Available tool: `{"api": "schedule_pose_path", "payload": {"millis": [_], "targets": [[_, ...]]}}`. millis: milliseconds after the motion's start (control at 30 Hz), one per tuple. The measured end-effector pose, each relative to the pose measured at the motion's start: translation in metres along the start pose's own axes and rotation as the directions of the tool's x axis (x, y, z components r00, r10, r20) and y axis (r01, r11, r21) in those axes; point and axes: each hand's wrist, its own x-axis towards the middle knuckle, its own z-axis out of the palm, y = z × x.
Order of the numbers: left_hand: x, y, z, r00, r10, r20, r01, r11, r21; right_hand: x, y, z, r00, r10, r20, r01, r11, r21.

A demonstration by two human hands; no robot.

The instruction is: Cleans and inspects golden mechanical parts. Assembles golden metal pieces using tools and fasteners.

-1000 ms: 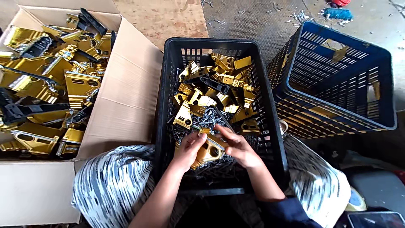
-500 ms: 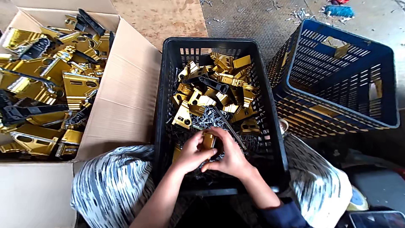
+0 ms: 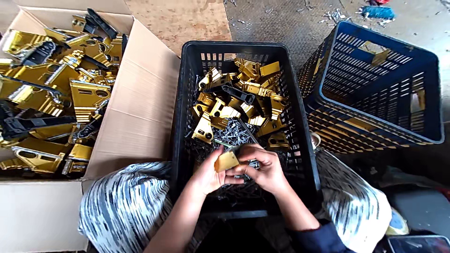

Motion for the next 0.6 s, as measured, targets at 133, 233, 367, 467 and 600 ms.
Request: {"api": "schedule_pose_path", "payload": {"millis": [133, 233, 367, 467, 600], "targets": [[0.013, 0.009, 0.006, 0.898, 0.248, -0.364, -0.301, 0.949, -0.095, 0.011, 0.009, -0.030, 0.923, 0.384, 0.000, -0.320, 0.770, -0.551], [0.017, 0.007, 0.004, 0.845, 0.373, -0.383, -0.436, 0.896, -0.090, 0.024, 0.029, -0.036, 0.420, 0.883, -0.210, -0.551, 0.064, -0.832], [0.016, 0.001, 0.003, 0.839, 0.450, -0.306, -0.514, 0.840, -0.174, 0.022, 0.021, -0.035, 0.306, 0.906, -0.293, -0.538, -0.089, -0.838], [0.015, 0.002, 0.004, 0.777, 0.518, -0.357, -0.578, 0.812, -0.083, 0.015, -0.030, -0.033, 0.369, 0.879, -0.302, -0.535, -0.065, -0.843], [0.022, -0.002, 0.001, 0.650, 0.650, -0.393, -0.652, 0.743, 0.150, -0.027, -0.082, -0.030, 0.786, 0.577, -0.220, -0.422, 0.242, -0.874]]}}
